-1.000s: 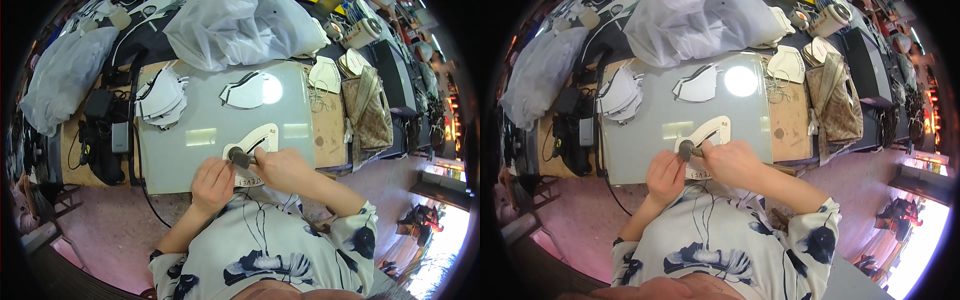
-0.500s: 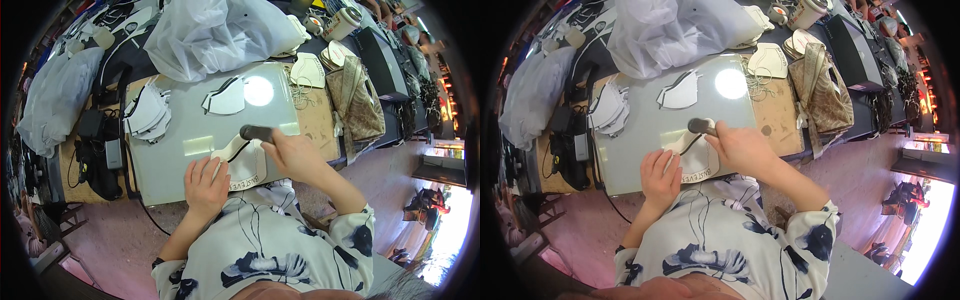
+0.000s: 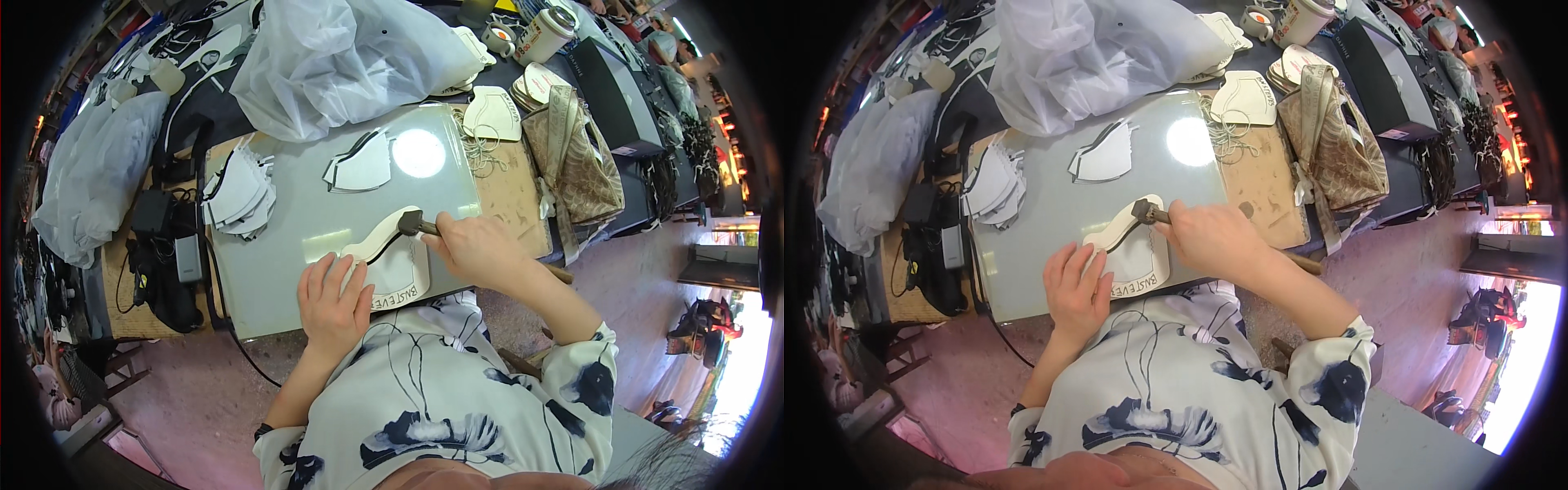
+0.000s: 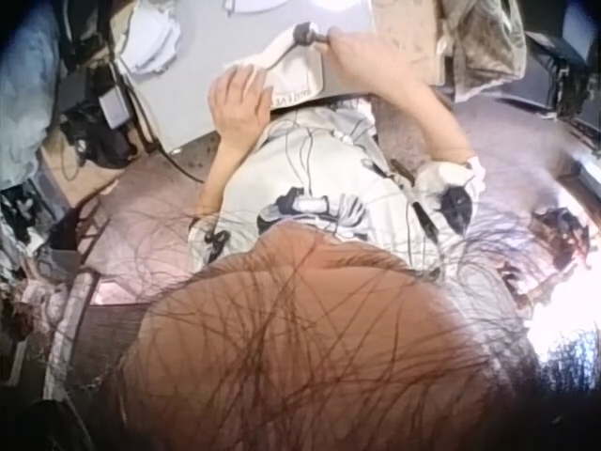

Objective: Hammering and assembling shoe upper components on a workbench.

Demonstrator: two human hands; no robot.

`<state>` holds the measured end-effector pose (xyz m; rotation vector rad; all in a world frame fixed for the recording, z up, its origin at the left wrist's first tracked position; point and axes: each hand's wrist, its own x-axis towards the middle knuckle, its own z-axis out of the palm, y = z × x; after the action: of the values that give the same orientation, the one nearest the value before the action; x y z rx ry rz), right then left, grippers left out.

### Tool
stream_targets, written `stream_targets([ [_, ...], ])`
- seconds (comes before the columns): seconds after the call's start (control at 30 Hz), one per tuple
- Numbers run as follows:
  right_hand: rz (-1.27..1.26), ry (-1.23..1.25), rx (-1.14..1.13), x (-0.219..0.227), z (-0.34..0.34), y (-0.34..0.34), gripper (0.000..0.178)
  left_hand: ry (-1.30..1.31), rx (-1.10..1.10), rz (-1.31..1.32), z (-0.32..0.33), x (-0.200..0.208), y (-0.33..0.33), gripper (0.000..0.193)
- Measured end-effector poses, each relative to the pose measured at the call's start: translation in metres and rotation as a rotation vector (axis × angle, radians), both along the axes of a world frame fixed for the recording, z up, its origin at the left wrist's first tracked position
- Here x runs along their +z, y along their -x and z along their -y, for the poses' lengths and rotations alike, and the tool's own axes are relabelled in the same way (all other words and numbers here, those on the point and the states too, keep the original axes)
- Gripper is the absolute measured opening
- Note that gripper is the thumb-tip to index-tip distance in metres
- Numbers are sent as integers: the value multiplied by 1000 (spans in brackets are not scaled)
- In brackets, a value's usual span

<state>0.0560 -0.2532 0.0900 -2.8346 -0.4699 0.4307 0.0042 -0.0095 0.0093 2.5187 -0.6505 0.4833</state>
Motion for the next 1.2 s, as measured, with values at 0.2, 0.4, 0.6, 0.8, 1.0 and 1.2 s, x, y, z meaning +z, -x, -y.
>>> stream_targets([
  [0.2, 60, -199, 25, 20, -27, 12, 38, 128, 81, -9, 1, -6, 2, 56],
  [0.4, -31, -207, 159, 1, -48, 4, 40, 231, 73, -17, -1, -7, -1, 69],
  [0.6, 32, -252, 101, -22, -40, 11, 34, 179, 70, -34, -1, -5, 2, 69],
  [0.8, -125, -760, -255, -31, -15, 13, 36, 75, 98, -11, 1, 0, 0, 47],
  [1.0, -452, -1164, -633, -51, -25, 23, 34, 108, 61, -3, 9, 2, -8, 31],
  [1.2, -406, -1122, -618, -51, -30, 23, 33, 270, 137, -202, 11, 0, -17, 14],
])
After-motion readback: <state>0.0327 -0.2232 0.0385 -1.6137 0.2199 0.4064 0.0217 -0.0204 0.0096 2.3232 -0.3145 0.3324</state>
